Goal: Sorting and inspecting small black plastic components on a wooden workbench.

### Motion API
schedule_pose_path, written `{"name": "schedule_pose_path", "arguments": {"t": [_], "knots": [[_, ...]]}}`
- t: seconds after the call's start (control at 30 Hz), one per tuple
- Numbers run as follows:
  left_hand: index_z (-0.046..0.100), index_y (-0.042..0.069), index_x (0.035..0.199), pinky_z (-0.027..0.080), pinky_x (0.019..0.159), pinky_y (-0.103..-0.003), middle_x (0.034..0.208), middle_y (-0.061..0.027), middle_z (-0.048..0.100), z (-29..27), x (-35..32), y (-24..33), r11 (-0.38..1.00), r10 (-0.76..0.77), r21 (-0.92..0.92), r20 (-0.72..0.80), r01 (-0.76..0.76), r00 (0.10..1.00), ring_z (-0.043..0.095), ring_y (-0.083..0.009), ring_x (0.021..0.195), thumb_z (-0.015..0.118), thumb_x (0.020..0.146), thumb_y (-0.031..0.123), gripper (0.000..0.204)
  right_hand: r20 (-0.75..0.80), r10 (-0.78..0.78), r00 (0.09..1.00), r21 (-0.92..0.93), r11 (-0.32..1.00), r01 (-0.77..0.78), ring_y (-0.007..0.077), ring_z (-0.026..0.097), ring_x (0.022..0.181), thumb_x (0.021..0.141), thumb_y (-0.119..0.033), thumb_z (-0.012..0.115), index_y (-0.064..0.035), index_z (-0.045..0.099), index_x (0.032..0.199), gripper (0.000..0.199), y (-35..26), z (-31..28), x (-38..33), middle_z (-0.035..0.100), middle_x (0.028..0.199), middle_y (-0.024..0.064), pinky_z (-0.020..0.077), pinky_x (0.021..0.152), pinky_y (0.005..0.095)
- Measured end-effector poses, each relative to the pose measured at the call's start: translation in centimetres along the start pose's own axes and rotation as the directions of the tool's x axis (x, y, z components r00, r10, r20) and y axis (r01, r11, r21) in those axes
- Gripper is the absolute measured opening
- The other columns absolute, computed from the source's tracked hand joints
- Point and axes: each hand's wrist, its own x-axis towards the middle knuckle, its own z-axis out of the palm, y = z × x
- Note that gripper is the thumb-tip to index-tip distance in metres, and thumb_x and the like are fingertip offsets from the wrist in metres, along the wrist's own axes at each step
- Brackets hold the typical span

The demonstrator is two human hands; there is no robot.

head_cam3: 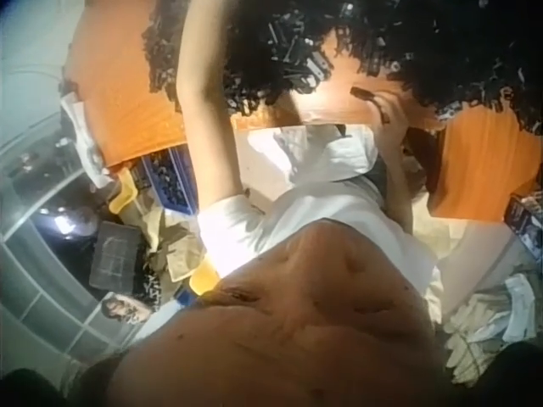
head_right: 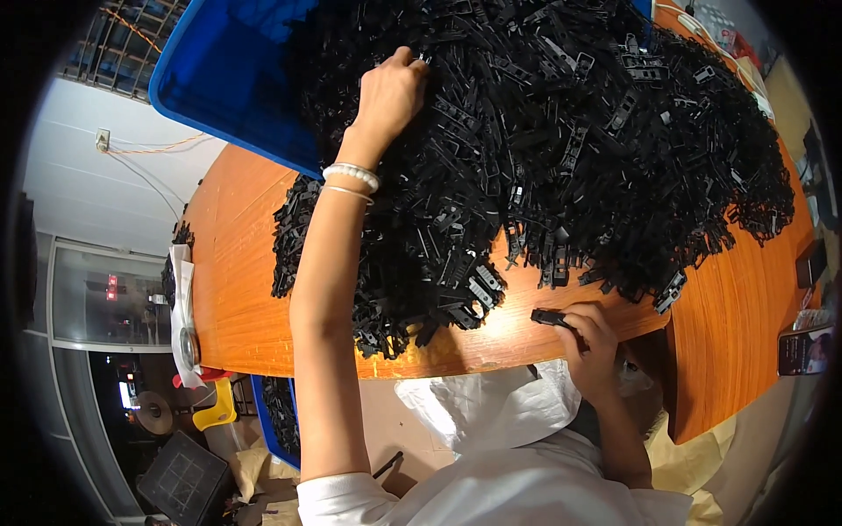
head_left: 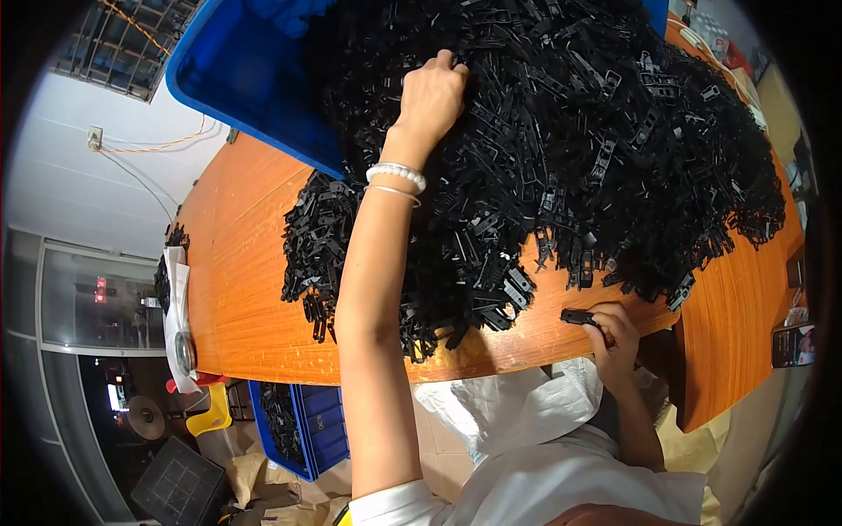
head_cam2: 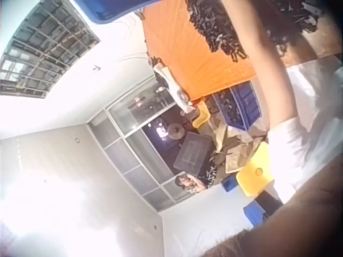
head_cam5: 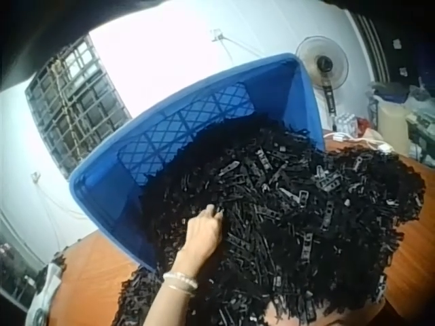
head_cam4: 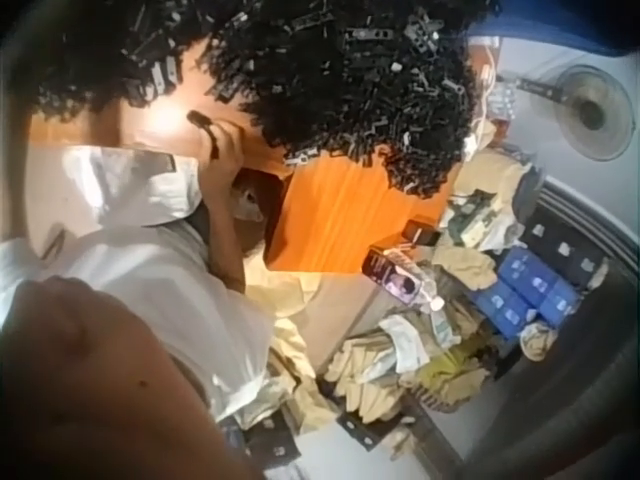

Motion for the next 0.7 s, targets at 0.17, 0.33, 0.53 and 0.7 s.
{"name": "schedule_pose_path", "arguments": {"t": [0.17,0.33,0.53,0.7], "knots": [[0.061,0.005,0.071,0.05,0.056,-0.031,0.083,-0.0095,0.056,-0.7,-0.3,-0.2,0.937,0.163,0.29,0.127,-0.194,0.978,0.059,-0.0207,0.073,0.052,0.076,0.01,0.011,-0.049,-0.15,0.987,-0.059,0.987,0.147,0.0079,0.044,0.058,0.068,0.007,0.06,0.0018,0.054,0.077,0.012,0.3,0.0,0.2,0.052,0.083,0.0046,0.0339,0.051,0.0191],[0.056,0.002,0.076,0.048,0.056,-0.034,0.076,-0.014,0.056,-5.9,-5.2,4.0,0.966,-0.208,-0.149,0.031,0.211,0.978,0.06,-0.0283,0.065,0.06,0.069,0.006,0.008,-0.09,-0.118,0.989,-0.021,0.993,0.116,0.0085,0.046,0.057,0.071,0.003,0.058,0.0036,0.054,0.075,0.005,0.3,-0.9,0.9,0.052,0.079,0.0054,0.0345,0.05,0.0197],[0.06,-0.004,0.081,0.054,0.063,-0.027,0.075,-0.0114,0.063,-8.1,-14.2,14.8,-0.017,-0.274,-0.91,0.402,0.414,0.873,0.064,-0.0177,0.068,0.058,0.074,-0.008,0.008,0.057,0.303,0.951,0.675,0.691,-0.26,0.0069,0.042,0.051,0.079,0.002,0.046,0.0026,0.057,0.076,0.012,-4.0,-0.2,3.5,0.05,0.067,0.0025,0.0323,0.045,0.0191],[0.064,-0.004,0.076,0.047,0.058,-0.019,0.074,-0.0078,0.063,-8.8,-15.1,17.2,0.0,-0.264,-0.912,0.396,0.411,0.88,0.061,-0.0111,0.067,0.055,0.07,-0.011,0.013,0.07,0.232,0.97,0.611,0.759,-0.225,0.0066,0.044,0.052,0.079,0.002,0.053,0.0028,0.057,0.078,0.004,-4.3,0.0,2.9,0.052,0.068,0.0036,0.0339,0.049,0.0188]]}}
